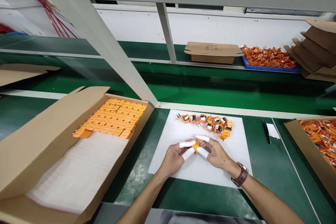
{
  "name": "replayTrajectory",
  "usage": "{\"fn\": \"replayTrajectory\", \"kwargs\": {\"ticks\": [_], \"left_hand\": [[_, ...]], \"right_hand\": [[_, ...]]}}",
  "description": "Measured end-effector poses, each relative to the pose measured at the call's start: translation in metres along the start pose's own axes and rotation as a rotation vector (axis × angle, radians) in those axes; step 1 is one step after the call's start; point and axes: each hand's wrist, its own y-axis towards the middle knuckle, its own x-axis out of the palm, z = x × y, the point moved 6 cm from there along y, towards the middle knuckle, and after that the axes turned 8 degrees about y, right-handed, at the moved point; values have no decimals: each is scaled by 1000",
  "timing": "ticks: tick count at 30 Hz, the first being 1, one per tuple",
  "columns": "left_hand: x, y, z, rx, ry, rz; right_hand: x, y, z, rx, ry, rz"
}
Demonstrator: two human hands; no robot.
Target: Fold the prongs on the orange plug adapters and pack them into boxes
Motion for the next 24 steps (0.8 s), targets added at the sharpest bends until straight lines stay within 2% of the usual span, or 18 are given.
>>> {"fn": "replayTrajectory", "kwargs": {"ticks": [6, 12, 19, 24], "left_hand": [[-2, -2, 0, 21, 29, 0], [0, -7, 4, -1, 35, -74], [0, -4, -1, 11, 47, -15], [-4, -1, 5, 84, 64, 32]], "right_hand": [[1, 0, -1, -9, 21, -5], [-4, -1, -3, 24, 40, 21], [-2, -2, -9, 40, 35, 35], [-2, -5, -18, -148, -77, 32]]}}
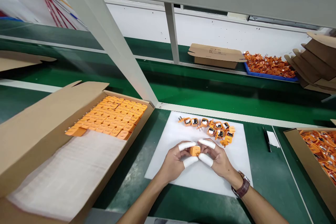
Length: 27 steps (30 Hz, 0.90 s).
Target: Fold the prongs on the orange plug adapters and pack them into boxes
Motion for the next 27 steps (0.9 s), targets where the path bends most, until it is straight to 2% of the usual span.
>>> {"fn": "replayTrajectory", "kwargs": {"ticks": [4, 9, 15, 18, 27], "left_hand": [[2, 1, 2, 40, 44, -41], [4, 1, -1, 14, 49, -42], [4, 1, 12, -42, -67, -90], [4, 0, 18, -59, -71, -91], [10, 11, 14, -112, -158, -5]], "right_hand": [[2, 0, -6, -37, -62, -41], [3, 0, -20, -140, -254, -104], [-8, -4, -9, -3, -105, 89], [-6, -4, -5, 5, -93, 109], [-2, -4, -9, -62, -118, 152]]}}
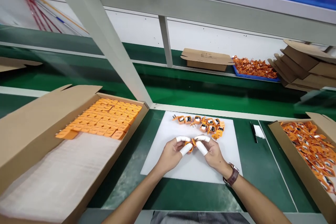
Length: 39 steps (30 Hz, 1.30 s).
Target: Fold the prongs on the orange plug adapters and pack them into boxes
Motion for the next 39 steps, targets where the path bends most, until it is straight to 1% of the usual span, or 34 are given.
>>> {"fn": "replayTrajectory", "kwargs": {"ticks": [3, 7, 12, 14, 18, 21, 23, 26, 28, 33, 39], "left_hand": [[1, 6, 1, -13, -23, 14], [2, 12, -5, -40, -53, 49], [0, 10, -11, -50, -68, 84], [-1, 7, -9, -58, -70, 59], [2, 2, -3, -47, -44, -56], [2, 2, -4, -21, -8, -75], [0, 3, -6, -17, -1, -62], [-5, 4, -9, -25, -3, -43], [-6, 4, -8, -23, -6, -53], [-2, 3, -11, -7, -31, -116], [-1, 1, -17, 28, -14, -94]], "right_hand": [[0, -1, -7, -63, -57, -12], [1, -3, -17, -161, -170, -75], [1, -4, -22, -241, -280, -133], [0, -4, -23, -259, -314, -139], [-1, -4, -24, -307, -373, -152], [3, -6, -24, -346, -407, -189], [5, -5, -19, -298, -360, -218], [1, -3, -4, -87, -130, -190], [-2, -1, 6, 21, -21, -157], [-1, 2, 18, 138, 64, -192], [2, 4, 18, 207, 95, -164]]}}
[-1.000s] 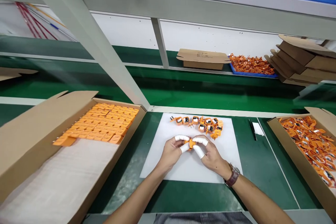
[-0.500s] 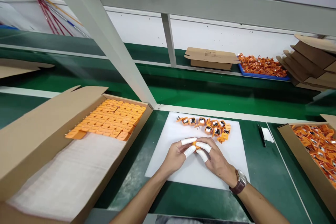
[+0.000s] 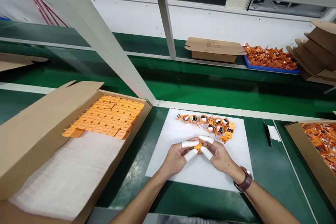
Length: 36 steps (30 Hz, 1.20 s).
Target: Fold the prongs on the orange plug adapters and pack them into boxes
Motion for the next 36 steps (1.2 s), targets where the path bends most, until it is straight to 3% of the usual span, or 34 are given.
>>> {"fn": "replayTrajectory", "kwargs": {"ticks": [12, 21, 36], "left_hand": [[2, 1, 8, 80, 45, 64], [-5, 5, 1, 22, 96, 100], [-2, 4, 26, 56, 153, 59]], "right_hand": [[-2, -2, 4, -10, -15, 15], [-4, 0, 7, 35, 68, 50], [-7, 0, 7, -15, 105, 60]]}}
